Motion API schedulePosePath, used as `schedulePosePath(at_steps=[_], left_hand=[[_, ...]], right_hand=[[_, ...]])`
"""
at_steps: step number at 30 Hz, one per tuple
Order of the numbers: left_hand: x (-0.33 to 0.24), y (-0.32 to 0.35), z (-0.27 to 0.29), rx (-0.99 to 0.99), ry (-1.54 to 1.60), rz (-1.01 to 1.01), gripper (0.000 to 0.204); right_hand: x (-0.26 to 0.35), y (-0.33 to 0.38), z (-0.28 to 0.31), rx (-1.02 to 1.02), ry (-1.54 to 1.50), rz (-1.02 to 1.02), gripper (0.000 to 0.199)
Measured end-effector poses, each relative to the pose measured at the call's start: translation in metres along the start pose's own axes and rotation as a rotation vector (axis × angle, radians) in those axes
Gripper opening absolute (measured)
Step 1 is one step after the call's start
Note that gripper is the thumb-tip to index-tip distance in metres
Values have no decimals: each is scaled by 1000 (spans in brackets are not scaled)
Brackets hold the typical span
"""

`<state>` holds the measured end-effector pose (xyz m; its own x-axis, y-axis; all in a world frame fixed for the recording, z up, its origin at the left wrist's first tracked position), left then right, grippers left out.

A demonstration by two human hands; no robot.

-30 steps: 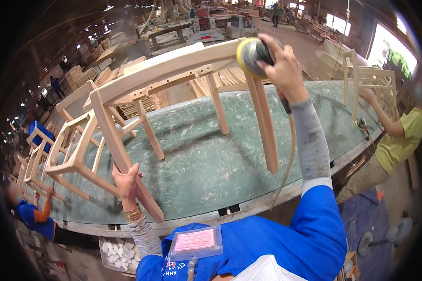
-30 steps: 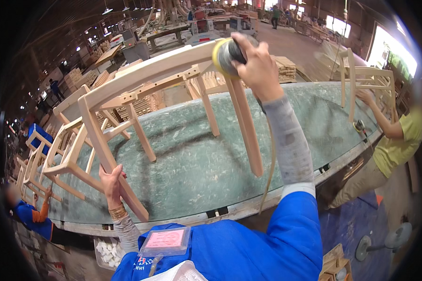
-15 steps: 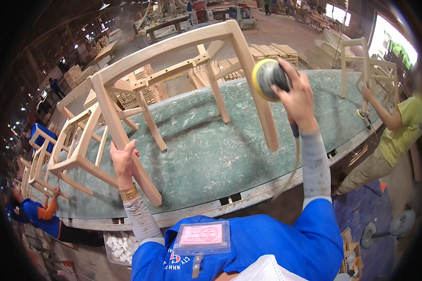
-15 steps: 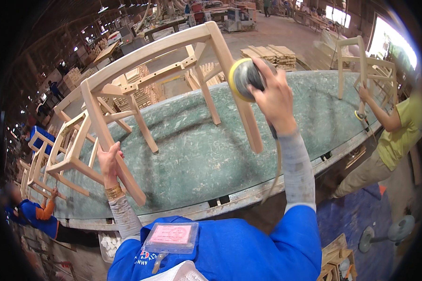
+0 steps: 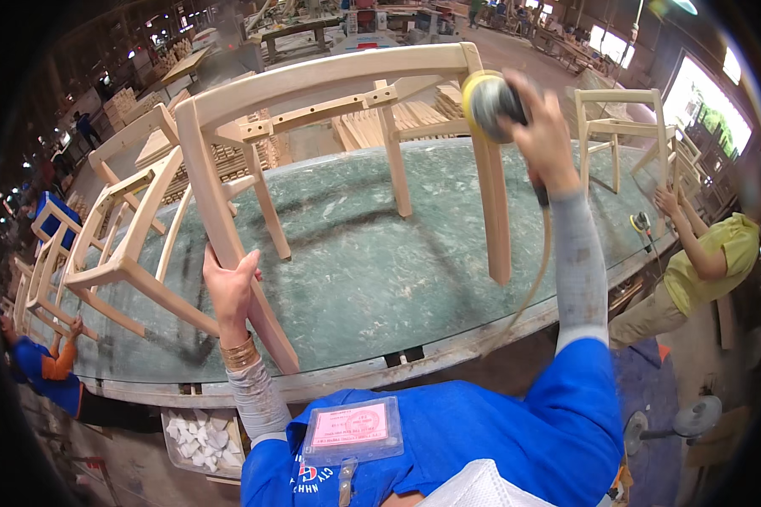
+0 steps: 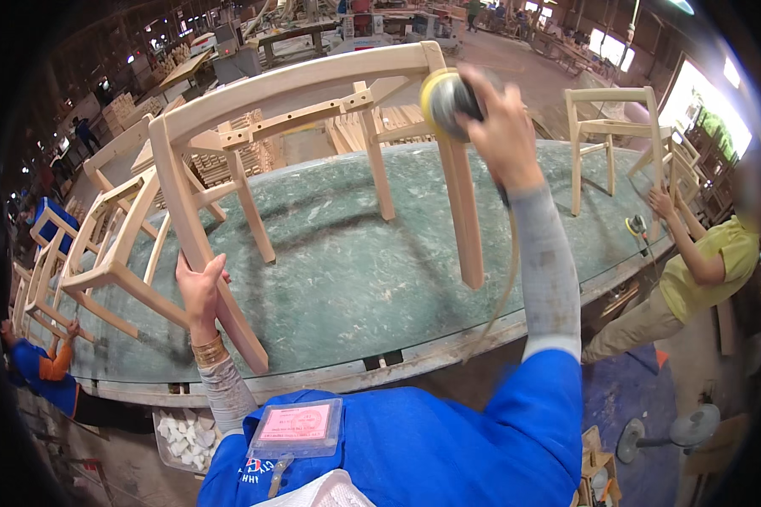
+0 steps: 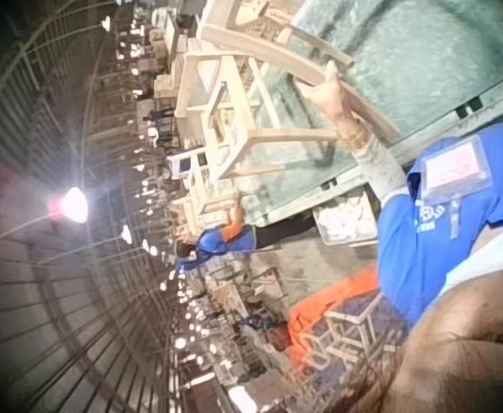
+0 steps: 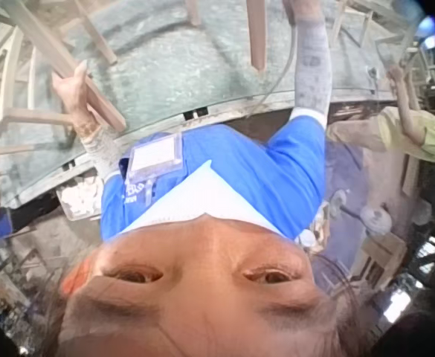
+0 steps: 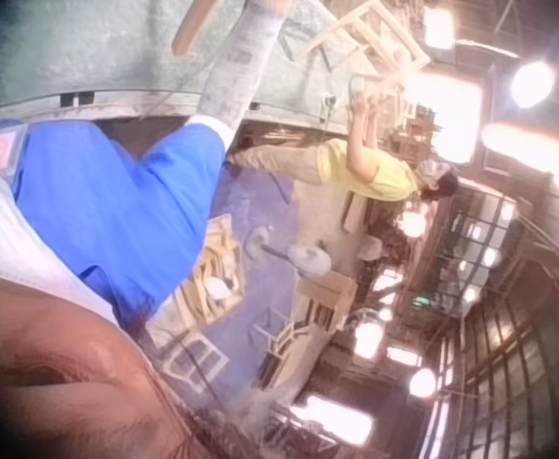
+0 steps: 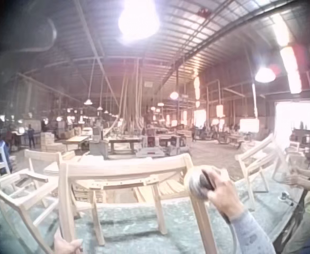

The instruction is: The person uses a handheld orbital sander to smooth the legs and frame of a wooden chair frame on a workbench. They reposition the chair multiple times to access different surfaces and occasionally use a small white pad to wipe or inspect the wood.

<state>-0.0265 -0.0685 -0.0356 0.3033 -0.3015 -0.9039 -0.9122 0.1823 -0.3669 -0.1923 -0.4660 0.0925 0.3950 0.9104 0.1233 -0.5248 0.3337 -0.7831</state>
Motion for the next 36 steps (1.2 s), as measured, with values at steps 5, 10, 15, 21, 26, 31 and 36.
schedulePosePath(at_steps=[5, 10, 15, 21, 26, 31, 36], left_hand=[[-5, -15, -9, 18, -4, 25, 41], [6, -37, -1, 69, 28, 66, 36], [15, -56, 9, 106, 203, 97, 35], [10, -70, -4, 130, 236, 133, 35], [6, -68, -6, 107, 358, 189, 34], [26, -91, 40, 490, 759, 628, 45], [47, -88, -15, 136, 945, 443, 35]], right_hand=[[0, 126, 47, 274, -91, -84, 65], [-4, 196, 66, 217, -181, -305, 68], [-17, 239, 74, 23, -73, -506, 67], [-23, 272, 67, 10, -35, -566, 66], [-19, 268, 51, 46, -98, -525, 67], [-12, 247, 32, 33, -263, -439, 68], [-12, 234, 29, 47, -333, -440, 67]])
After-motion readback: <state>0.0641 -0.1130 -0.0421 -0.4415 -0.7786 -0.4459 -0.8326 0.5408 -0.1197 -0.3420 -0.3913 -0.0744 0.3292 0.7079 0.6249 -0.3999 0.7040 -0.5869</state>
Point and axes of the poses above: each hand's wrist, its own y-axis away from the middle knuckle, its own z-axis out of the back of the hand, x = y × z, the point moved 1 cm from there along -y, towards the middle knuckle, and after that the axes turned 15 degrees about y, right-handed, at the moved point
